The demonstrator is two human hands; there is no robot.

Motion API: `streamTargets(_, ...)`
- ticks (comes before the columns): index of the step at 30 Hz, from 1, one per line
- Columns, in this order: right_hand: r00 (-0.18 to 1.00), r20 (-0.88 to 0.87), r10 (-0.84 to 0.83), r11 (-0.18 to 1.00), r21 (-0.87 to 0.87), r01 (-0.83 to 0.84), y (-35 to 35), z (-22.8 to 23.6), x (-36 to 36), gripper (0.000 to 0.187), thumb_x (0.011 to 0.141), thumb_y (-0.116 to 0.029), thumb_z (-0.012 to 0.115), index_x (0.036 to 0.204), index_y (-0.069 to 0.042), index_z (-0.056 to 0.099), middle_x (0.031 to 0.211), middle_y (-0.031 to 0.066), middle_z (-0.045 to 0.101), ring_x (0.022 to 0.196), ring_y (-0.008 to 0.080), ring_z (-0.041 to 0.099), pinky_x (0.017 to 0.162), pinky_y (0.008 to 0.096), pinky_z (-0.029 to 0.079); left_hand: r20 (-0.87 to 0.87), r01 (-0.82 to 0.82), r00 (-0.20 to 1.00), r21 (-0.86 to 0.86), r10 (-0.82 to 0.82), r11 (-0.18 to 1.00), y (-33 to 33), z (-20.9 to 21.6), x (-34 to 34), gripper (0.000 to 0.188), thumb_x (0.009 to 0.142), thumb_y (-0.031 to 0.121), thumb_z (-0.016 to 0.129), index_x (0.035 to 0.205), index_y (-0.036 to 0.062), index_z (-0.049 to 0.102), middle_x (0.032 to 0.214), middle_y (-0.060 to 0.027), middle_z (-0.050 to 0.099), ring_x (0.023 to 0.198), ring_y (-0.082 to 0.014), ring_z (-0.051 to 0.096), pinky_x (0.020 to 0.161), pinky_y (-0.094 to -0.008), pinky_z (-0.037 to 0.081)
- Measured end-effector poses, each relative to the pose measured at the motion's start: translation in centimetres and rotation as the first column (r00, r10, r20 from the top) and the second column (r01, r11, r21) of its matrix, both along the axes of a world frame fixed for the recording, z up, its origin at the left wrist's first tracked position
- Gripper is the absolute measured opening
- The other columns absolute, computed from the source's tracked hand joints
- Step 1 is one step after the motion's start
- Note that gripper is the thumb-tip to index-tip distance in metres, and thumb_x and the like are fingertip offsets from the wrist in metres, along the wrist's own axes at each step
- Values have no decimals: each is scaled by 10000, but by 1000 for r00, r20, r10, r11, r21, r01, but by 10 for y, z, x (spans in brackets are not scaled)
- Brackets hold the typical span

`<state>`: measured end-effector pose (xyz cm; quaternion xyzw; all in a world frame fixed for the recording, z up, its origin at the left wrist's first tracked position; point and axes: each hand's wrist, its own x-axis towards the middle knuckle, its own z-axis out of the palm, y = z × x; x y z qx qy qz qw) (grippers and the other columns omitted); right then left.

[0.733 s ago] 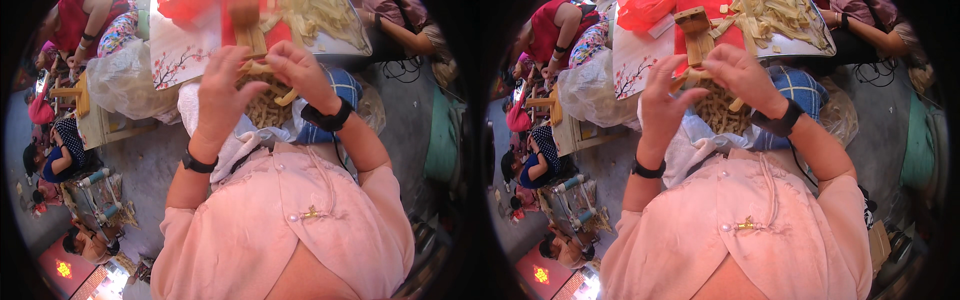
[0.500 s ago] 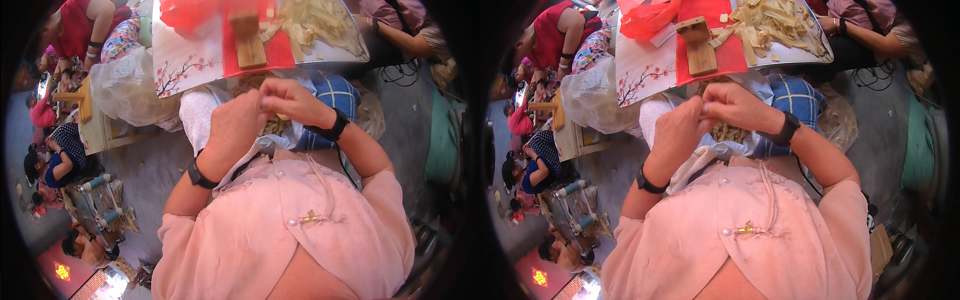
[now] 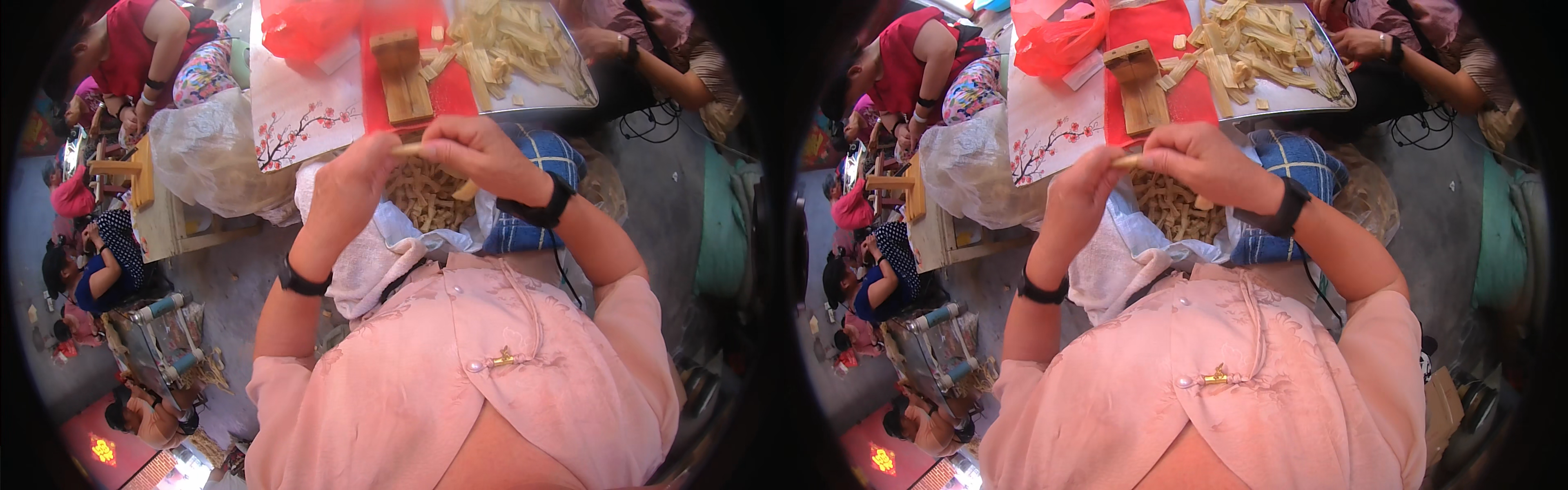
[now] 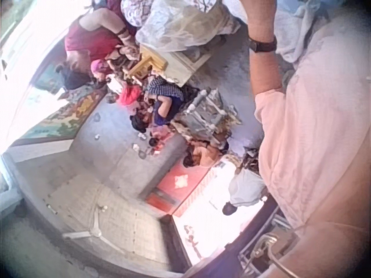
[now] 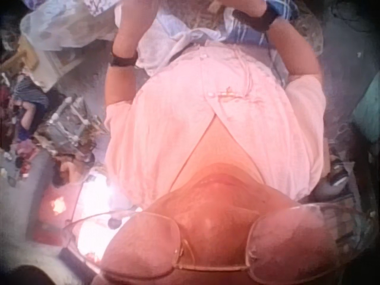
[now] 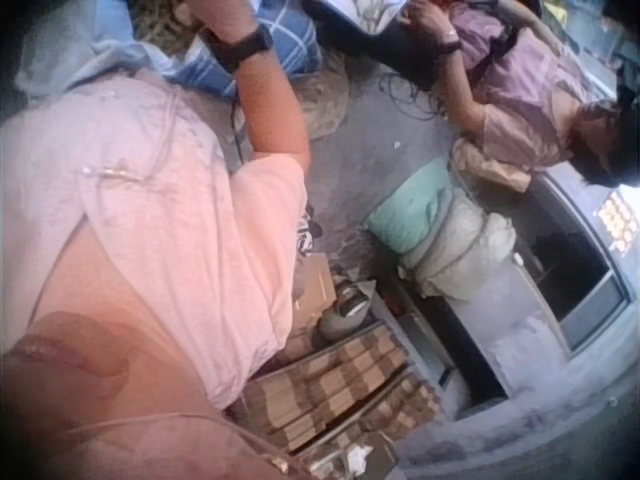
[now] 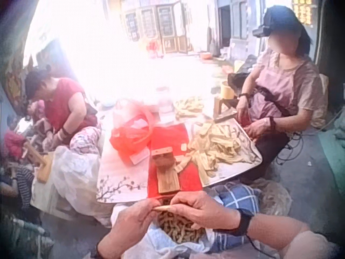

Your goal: The person takes thin strips of material, possibly dough or craft paper, and folds them through a wooden mold on a table, placing the resulting folded items into a bag in their lap.

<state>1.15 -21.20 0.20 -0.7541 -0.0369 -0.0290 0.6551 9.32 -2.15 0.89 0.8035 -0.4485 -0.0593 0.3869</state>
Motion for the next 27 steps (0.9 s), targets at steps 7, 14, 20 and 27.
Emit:
streamTargets(7, 978, 34, -203, 960, -189, 206, -19, -24, 33, 255, 883, -217, 601, 781, 17, 616, 602, 23, 514, 583, 76, 460, 534, 257, 383, 46, -132, 989, -140, 139, 981, -28, -30, 35, 102, 901, 108, 526, 993, 67, 540, 849, -170, 600, 776, -348, 593, 628, -384, 466)
streamTargets(14, 953, 86, -291, 942, -150, 302, -21, -36, 48, 245, 878, -208, 589, 796, 22, 610, 601, 60, 540, 556, 124, 488, 521, 289, 391, -25, -213, 977, -96, 212, 972, -38, -42, 48, 127, 920, 155, 521, 1015, 74, 542, 780, -136, 589, 711, -312, 595, 602, -393, 454)
streamTargets(20, 926, 173, -336, 910, -194, 366, -25, -34, 58, 254, 863, -225, 597, 815, 24, 609, 641, 119, 592, 573, 194, 550, 553, 320, 426, -712, -188, 701, -236, -38, 953, -42, -44, 64, 202, 972, 216, 486, 989, 33, 570, 722, 55, 496, 620, -35, 472, 580, -167, 419)
streamTargets(27, 924, 161, -346, 742, -556, 374, -27, -52, 58, 293, 871, -259, 527, 787, 13, 594, 749, 214, 609, 722, 388, 582, 645, 434, 451, -127, -260, 957, 16, 260, 966, -47, -62, 64, 260, 939, 189, 459, 1062, -4, 581, 851, -61, 605, 773, -152, 559, 670, -297, 452)
